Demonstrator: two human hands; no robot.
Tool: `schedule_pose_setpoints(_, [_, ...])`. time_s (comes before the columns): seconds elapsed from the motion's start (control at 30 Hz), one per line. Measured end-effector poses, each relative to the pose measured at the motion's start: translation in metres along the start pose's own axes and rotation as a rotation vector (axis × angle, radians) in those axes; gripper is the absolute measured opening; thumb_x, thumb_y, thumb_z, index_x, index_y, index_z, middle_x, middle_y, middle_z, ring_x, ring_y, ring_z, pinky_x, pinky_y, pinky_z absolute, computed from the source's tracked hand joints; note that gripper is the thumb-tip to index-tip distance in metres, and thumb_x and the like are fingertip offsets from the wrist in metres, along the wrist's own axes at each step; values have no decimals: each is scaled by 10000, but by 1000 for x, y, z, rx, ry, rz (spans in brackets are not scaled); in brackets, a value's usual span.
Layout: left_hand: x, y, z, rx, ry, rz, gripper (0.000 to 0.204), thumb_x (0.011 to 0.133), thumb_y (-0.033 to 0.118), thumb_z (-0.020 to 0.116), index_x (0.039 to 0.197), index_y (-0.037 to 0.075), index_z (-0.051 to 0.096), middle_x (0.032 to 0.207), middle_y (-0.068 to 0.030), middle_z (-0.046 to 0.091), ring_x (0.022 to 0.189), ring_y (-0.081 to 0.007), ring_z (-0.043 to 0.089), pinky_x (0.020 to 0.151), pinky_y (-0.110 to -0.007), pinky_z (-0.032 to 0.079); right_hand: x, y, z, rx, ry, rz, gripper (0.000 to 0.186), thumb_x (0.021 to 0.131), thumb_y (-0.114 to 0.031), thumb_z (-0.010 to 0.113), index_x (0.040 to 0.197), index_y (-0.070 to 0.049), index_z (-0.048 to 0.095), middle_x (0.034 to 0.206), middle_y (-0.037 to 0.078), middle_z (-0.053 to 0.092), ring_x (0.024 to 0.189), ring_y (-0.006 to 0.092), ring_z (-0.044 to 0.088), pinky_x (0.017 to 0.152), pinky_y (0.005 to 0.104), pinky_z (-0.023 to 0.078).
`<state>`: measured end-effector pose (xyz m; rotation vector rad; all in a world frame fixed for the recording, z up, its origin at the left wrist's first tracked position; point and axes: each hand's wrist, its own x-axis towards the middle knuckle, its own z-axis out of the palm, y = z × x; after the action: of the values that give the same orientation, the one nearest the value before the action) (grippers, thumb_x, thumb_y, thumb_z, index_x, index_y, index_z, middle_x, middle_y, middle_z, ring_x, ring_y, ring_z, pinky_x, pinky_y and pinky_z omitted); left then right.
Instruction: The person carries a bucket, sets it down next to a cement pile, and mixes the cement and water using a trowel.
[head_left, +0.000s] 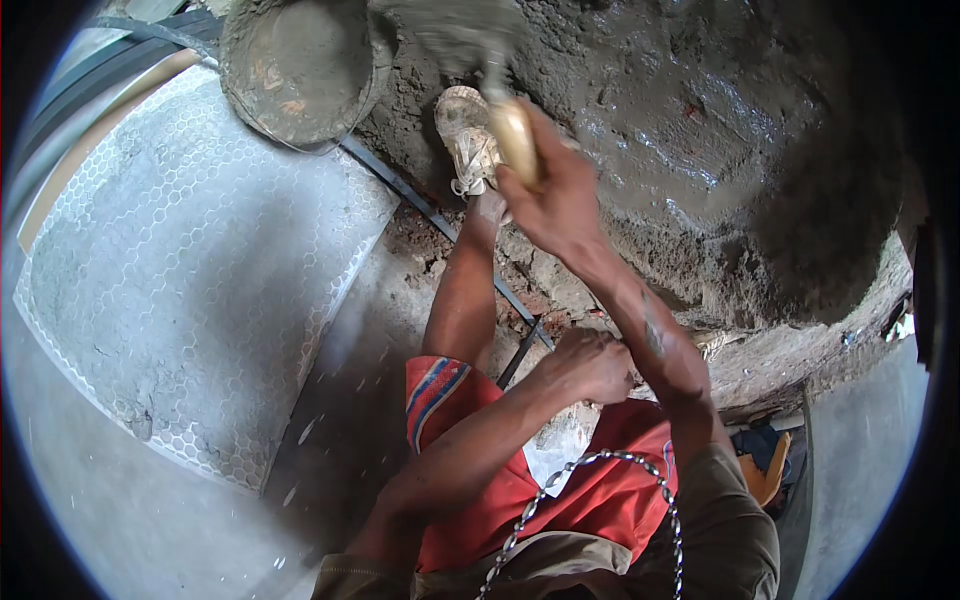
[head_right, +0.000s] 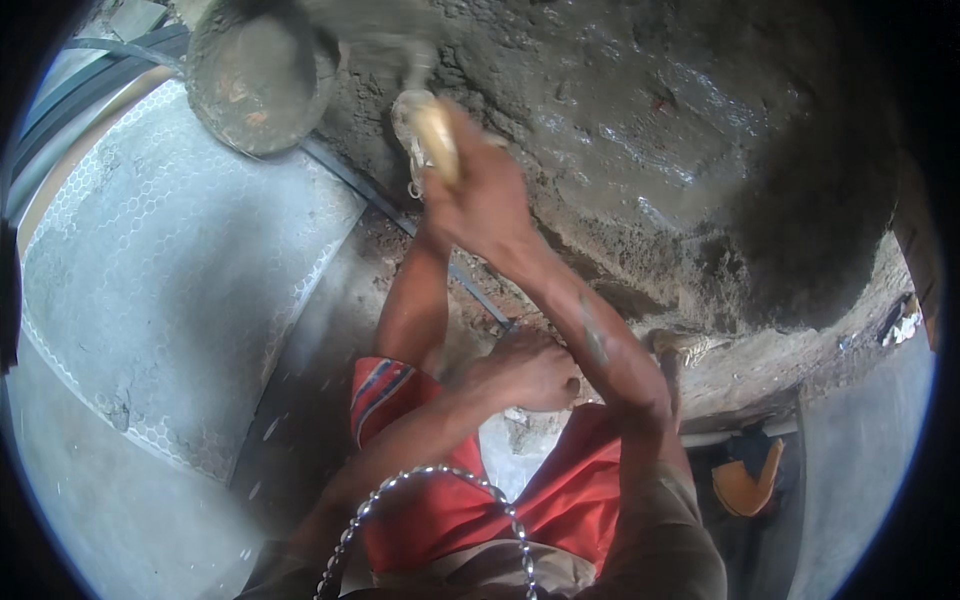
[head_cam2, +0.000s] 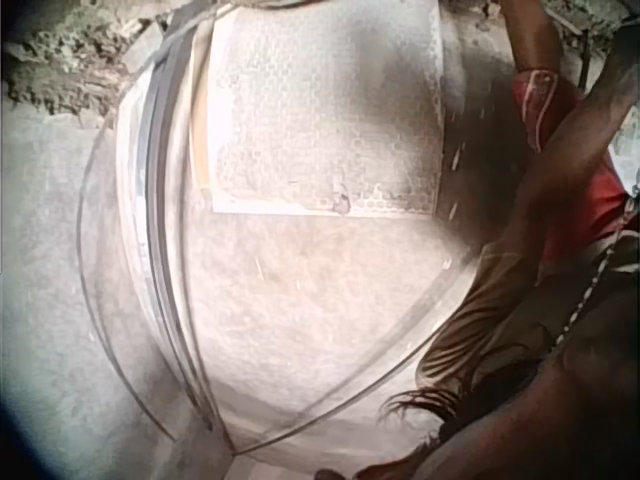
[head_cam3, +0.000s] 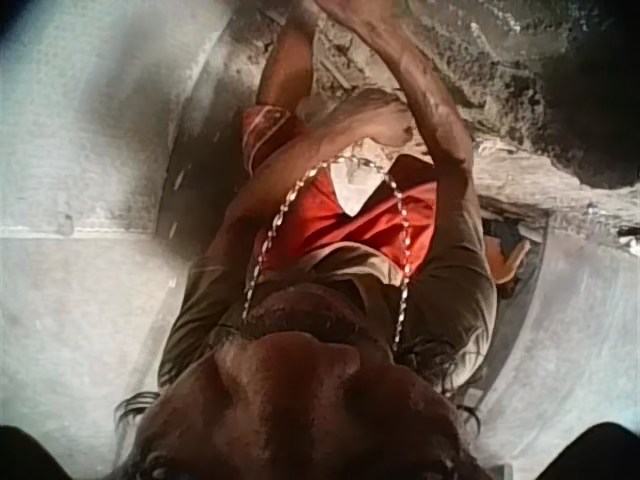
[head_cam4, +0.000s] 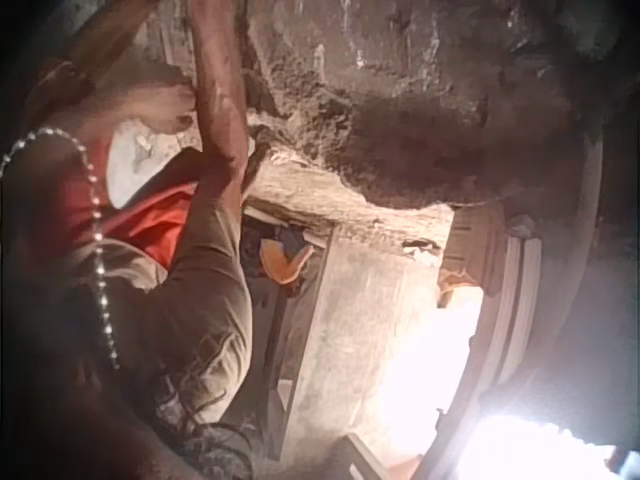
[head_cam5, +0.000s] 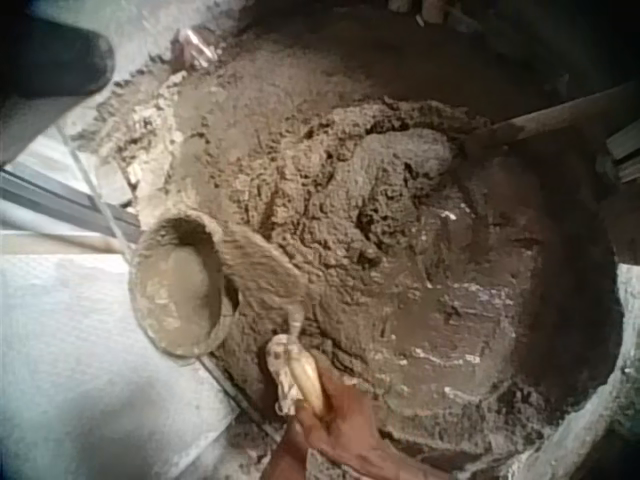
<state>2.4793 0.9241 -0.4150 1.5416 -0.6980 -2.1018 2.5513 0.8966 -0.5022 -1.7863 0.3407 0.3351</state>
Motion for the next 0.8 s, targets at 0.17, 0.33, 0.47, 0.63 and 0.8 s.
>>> schedule_pose_setpoints(0.17, [6,19,1,-16,-20,-82,285,773,216,534,954,11,614,926,-176,621,893,-291,596,815,-399,448,42,-22,38,-451,-66,-335,552,723,-75,481,1260,-36,362,961,222,583,836,349,592,612,422,507])
schedule_pose_setpoints(0.33, [-1,-1,10,-89,89,6,314,795,265,511,968,17,595,928,-189,615,901,-324,586,814,-422,437,26,2,34,-292,-4,-228,474,799,-158,515,1251,-100,386,958,172,581,736,279,614,531,376,500])
schedule_pose_setpoints(0.47, [9,12,13,-6,-9,0,310,813,285,482,955,18,553,919,-210,604,899,-366,572,802,-466,426,-29,98,-64,-285,154,294,431,839,-225,534,1185,-13,388,867,123,570,711,170,574,556,331,497])
schedule_pose_setpoints(0.63, [10,9,21,-82,98,37,337,817,290,479,1019,22,499,891,-219,603,883,-374,571,784,-474,426,-126,238,-150,-117,724,666,427,819,-445,563,962,-45,520,694,43,538,536,98,492,460,255,432])
schedule_pose_setpoints(0.8, [4,10,17,-89,112,-7,323,817,296,481,984,20,494,867,-218,601,872,-375,572,762,-476,431,-169,273,-145,-171,779,938,401,802,-429,609,933,-55,549,654,23,538,505,88,477,430,230,393])
